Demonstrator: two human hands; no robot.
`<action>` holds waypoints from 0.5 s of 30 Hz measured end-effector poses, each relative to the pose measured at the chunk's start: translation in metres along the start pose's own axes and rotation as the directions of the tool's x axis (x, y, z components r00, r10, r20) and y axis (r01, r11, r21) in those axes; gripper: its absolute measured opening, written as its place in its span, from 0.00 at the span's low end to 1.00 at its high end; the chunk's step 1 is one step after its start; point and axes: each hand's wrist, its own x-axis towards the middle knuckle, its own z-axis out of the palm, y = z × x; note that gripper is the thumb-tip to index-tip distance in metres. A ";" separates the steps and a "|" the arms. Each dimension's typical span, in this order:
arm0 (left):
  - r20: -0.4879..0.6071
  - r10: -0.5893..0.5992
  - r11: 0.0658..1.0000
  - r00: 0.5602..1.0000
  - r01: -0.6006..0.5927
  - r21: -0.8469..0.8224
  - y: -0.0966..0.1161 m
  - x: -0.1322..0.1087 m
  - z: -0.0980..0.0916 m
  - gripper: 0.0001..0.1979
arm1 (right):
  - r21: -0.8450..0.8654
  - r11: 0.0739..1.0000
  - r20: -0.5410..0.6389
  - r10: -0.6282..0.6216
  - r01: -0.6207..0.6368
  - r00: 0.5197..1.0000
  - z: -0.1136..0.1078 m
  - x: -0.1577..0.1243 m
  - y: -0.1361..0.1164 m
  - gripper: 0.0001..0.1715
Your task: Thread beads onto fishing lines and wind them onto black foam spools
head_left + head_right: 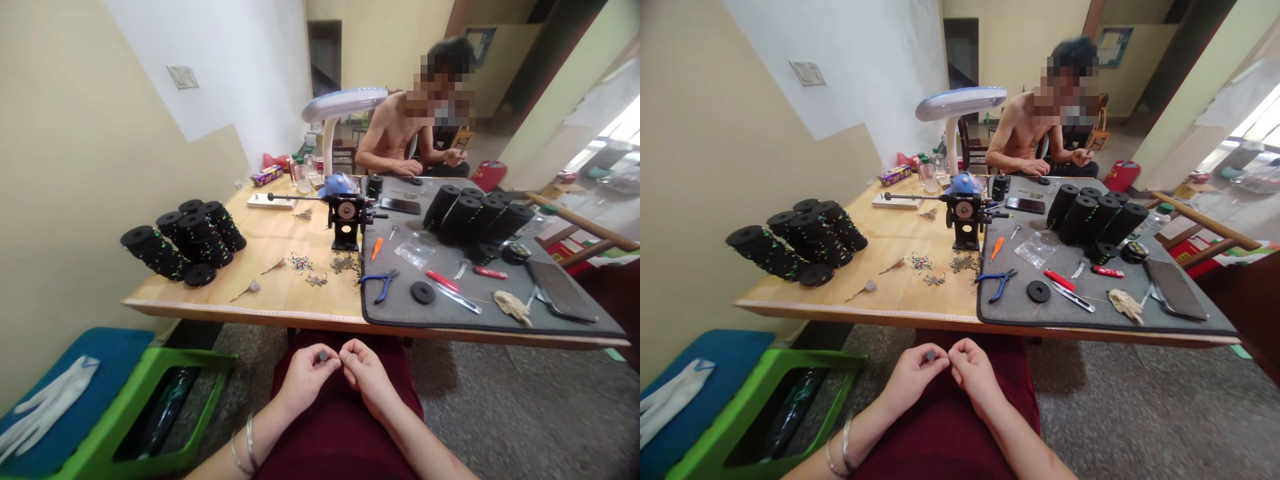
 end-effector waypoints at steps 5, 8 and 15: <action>-0.041 -0.004 0.989 0.999 -0.002 -0.146 0.003 0.002 -0.006 0.11 | -0.118 0.992 0.076 0.046 -0.037 0.996 0.002 -0.004 -0.007 0.19; -0.052 -0.020 0.989 0.998 0.012 -0.146 0.003 0.003 -0.007 0.11 | -0.199 0.979 0.091 0.063 -0.044 0.994 0.005 -0.006 -0.008 0.14; -0.140 0.014 0.995 0.990 -0.027 -0.094 0.000 0.004 -0.005 0.12 | -0.204 0.979 0.045 -0.006 0.015 0.999 0.007 -0.008 -0.007 0.03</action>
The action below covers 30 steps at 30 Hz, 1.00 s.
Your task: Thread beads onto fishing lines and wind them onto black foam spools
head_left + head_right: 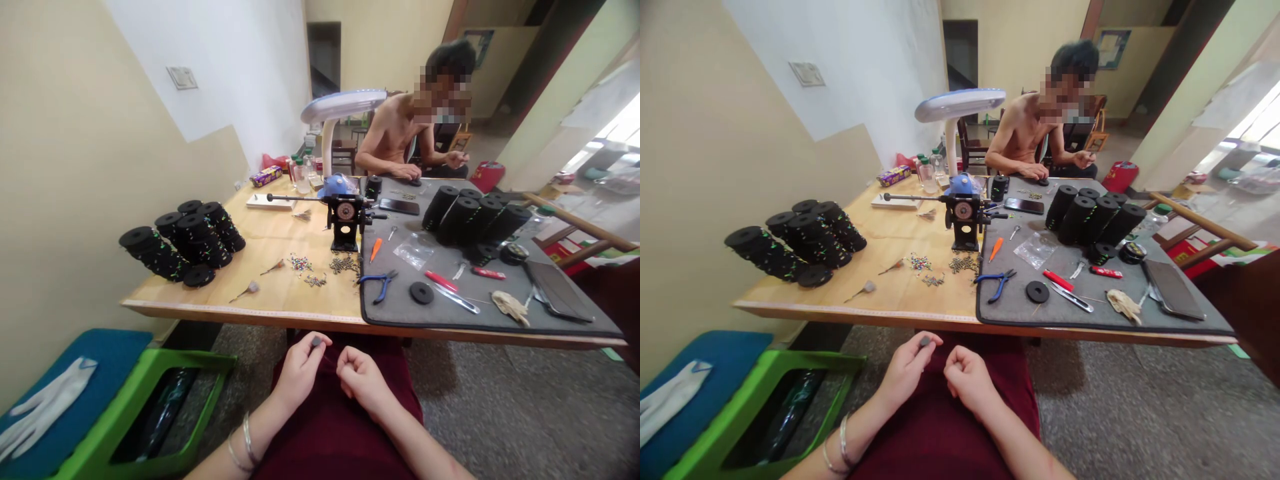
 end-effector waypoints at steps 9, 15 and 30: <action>-0.118 -0.035 0.995 0.992 0.023 -0.097 -0.006 0.010 -0.018 0.11 | 0.041 0.999 -0.049 -0.016 0.018 0.999 -0.003 -0.005 -0.002 0.06; 0.000 -0.037 0.993 0.999 0.037 -0.108 -0.005 0.010 -0.036 0.10 | 0.085 0.996 -0.049 0.033 -0.029 0.998 -0.003 -0.006 -0.006 0.11; 0.184 -0.085 0.980 0.979 0.115 -0.160 0.021 0.007 -0.006 0.13 | 0.018 1.000 0.012 0.017 -0.017 1.000 -0.008 -0.004 -0.002 0.20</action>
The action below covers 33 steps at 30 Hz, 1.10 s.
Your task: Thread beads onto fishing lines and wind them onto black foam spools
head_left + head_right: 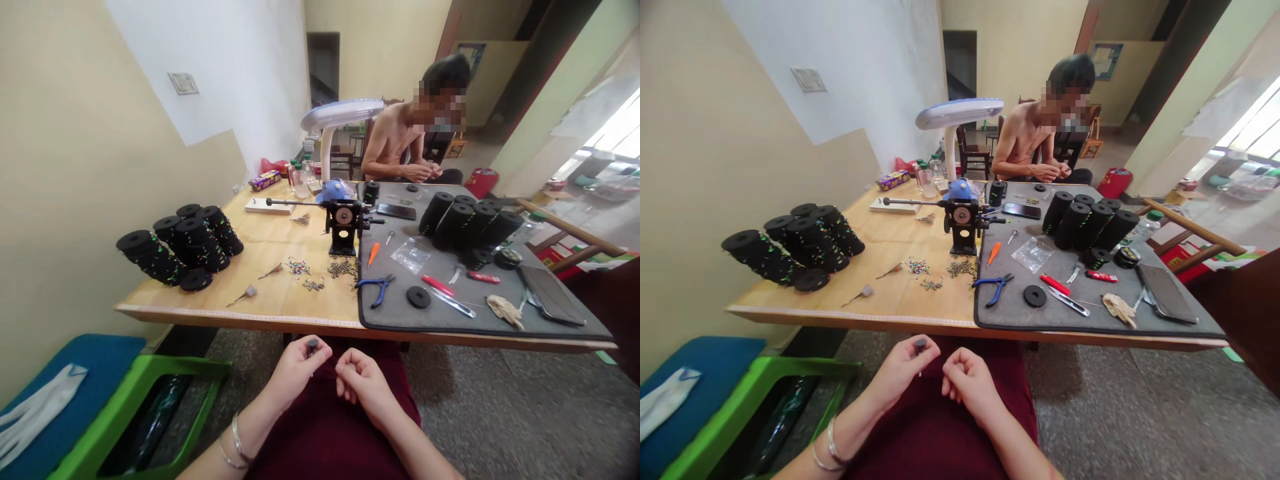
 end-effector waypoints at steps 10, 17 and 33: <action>-0.032 0.150 0.962 0.988 -0.139 0.234 0.001 0.001 0.003 0.13 | 0.086 0.994 0.063 -0.071 0.066 0.995 -0.002 0.006 -0.013 0.23; -0.010 0.266 0.861 0.964 -0.233 0.453 0.007 0.003 0.002 0.12 | -0.251 0.957 -0.051 -0.165 0.147 0.985 0.001 0.011 -0.010 0.13; -0.318 0.388 0.414 0.865 0.145 0.899 0.082 0.120 -0.155 0.08 | 0.078 0.991 -0.173 -0.097 0.112 0.980 -0.015 0.019 0.012 0.31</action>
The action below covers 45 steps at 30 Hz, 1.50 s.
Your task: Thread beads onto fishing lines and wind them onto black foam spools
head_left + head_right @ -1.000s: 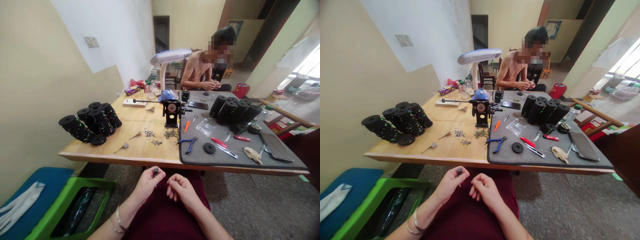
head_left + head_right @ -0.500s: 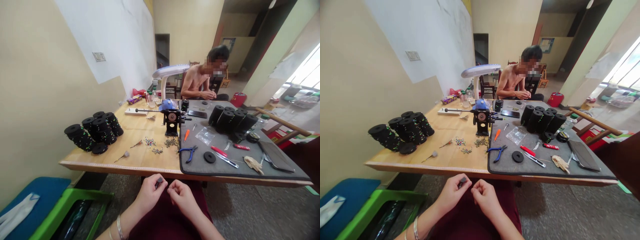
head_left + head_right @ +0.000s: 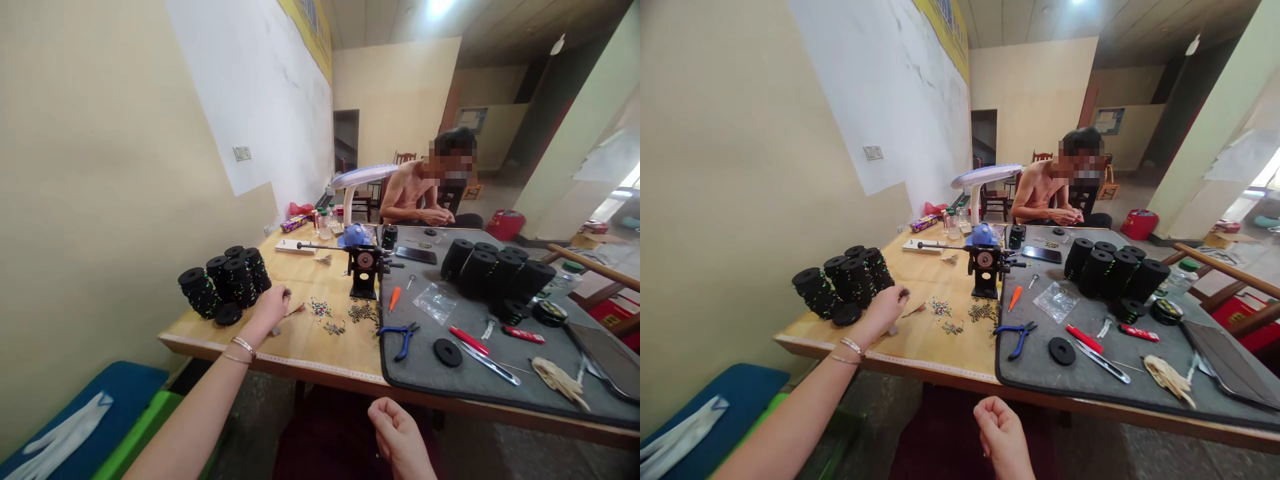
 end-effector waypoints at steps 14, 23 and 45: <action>0.061 -0.082 0.995 0.995 0.085 -0.048 -0.033 -0.027 -0.010 0.09 | 0.138 0.989 0.030 0.043 -0.047 0.999 0.000 0.004 0.005 0.30; 0.124 -0.068 0.911 0.990 0.112 -0.397 -0.021 -0.096 0.024 0.13 | 0.206 0.978 0.051 0.023 -0.033 0.998 0.014 -0.005 -0.008 0.25; 0.779 0.189 -0.139 0.598 0.802 -0.581 0.084 -0.209 0.081 0.13 | 0.154 0.988 -0.064 0.036 -0.025 0.997 0.013 -0.010 -0.003 0.25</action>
